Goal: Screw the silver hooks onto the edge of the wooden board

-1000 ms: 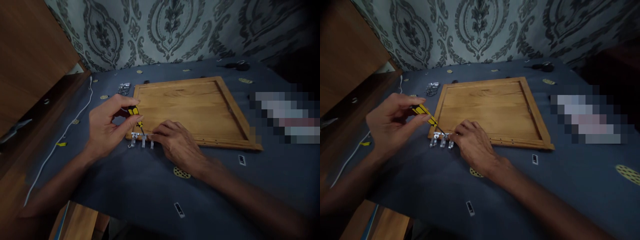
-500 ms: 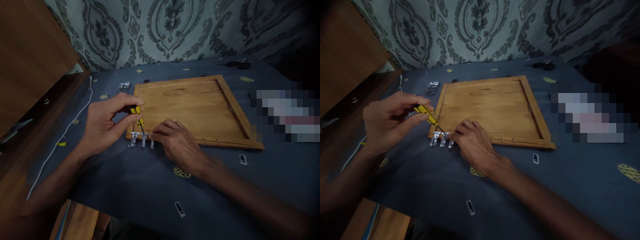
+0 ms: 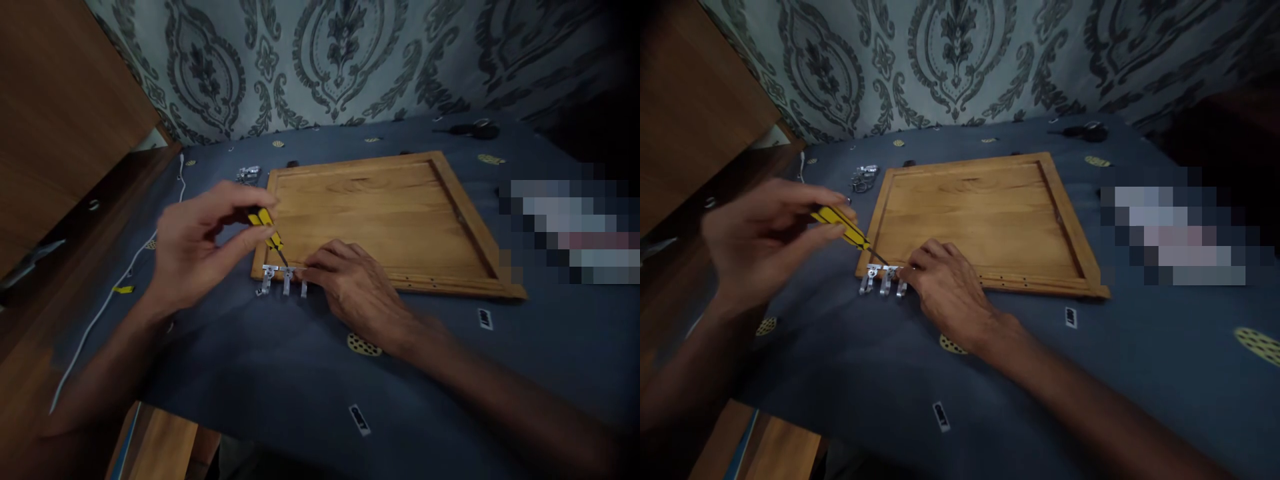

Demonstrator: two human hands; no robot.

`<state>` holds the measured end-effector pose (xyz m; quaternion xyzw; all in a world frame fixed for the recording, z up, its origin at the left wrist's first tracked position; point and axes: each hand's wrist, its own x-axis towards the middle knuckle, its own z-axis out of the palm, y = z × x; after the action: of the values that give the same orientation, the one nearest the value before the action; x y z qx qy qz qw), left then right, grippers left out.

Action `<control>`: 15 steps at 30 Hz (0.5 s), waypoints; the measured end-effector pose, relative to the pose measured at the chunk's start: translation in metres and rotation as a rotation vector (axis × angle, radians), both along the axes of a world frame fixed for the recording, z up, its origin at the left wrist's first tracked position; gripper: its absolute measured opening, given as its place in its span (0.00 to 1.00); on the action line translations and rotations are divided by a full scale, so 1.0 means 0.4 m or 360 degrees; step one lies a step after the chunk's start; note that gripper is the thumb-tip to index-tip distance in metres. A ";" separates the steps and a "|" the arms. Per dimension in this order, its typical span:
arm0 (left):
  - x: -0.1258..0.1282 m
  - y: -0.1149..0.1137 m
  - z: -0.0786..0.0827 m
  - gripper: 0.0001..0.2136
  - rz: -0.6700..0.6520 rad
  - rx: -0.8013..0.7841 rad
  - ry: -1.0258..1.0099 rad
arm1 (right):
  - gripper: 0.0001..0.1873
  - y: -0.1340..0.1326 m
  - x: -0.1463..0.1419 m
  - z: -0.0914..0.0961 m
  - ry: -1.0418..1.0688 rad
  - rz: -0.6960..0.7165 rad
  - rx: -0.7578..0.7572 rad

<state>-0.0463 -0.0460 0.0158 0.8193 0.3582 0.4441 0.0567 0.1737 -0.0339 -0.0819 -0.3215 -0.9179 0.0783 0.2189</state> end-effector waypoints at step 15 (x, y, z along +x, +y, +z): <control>-0.012 0.001 -0.039 0.11 0.0137 -0.0066 -0.0262 | 0.20 -0.001 -0.001 0.011 -0.0049 -0.0004 -0.0010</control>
<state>-0.0510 -0.0455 0.0001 0.7626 0.3963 0.5044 0.0838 0.1731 -0.0344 -0.0776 -0.3245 -0.9205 0.0760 0.2038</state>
